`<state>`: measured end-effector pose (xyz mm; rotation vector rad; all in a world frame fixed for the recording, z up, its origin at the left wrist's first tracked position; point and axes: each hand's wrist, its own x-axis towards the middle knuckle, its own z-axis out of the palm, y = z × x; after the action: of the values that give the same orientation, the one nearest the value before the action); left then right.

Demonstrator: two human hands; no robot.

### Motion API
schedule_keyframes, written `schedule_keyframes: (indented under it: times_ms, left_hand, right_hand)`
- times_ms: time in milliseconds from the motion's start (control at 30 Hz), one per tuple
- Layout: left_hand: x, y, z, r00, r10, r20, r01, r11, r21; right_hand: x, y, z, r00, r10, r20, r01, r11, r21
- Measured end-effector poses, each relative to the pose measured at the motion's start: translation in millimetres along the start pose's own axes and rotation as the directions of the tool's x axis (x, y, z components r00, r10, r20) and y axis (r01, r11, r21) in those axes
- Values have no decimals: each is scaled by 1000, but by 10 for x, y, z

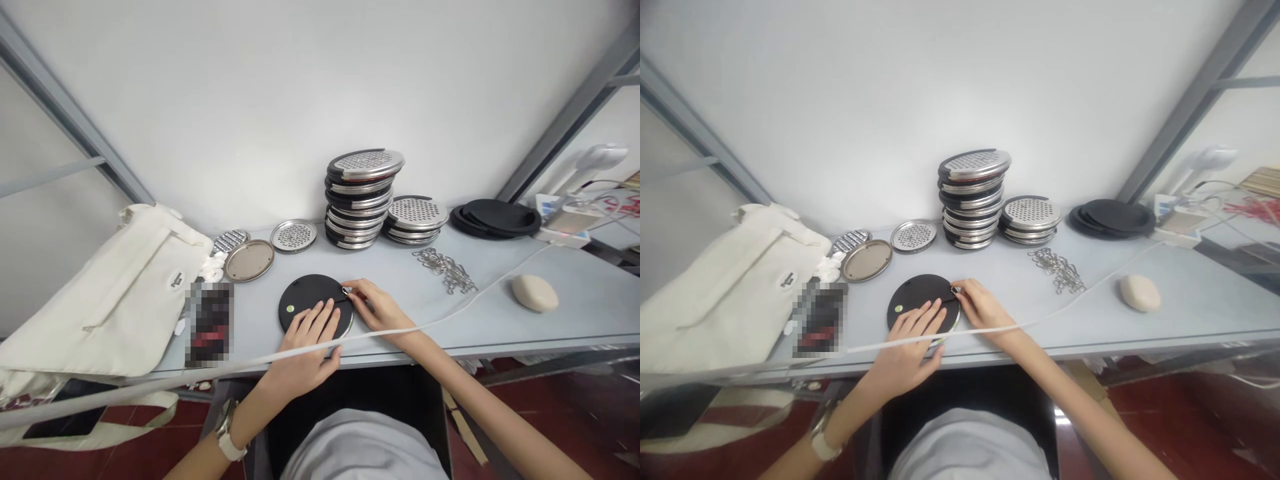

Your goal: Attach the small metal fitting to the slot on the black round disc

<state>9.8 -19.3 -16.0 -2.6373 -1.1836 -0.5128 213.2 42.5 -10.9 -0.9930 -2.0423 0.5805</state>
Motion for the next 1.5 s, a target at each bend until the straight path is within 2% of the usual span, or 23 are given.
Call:
schedule_keyframes:
  times_ms: [467, 833, 1500]
  left_hand:
    - [3, 5, 6, 1000, -3, 11, 3, 1000, 6]
    - [0, -2, 6, 1000, 5, 0, -5, 1000, 3]
    - [4, 7, 1, 1000, -3, -1, 3, 1000, 4]
  right_hand:
    - [-9, 21, 9, 999, 25, 38, -24, 999, -24]
    - [-17, 40, 9, 993, 108, 41, -109, 994, 28]
    - [-11, 29, 12, 998, 65, -4, -65, 997, 53]
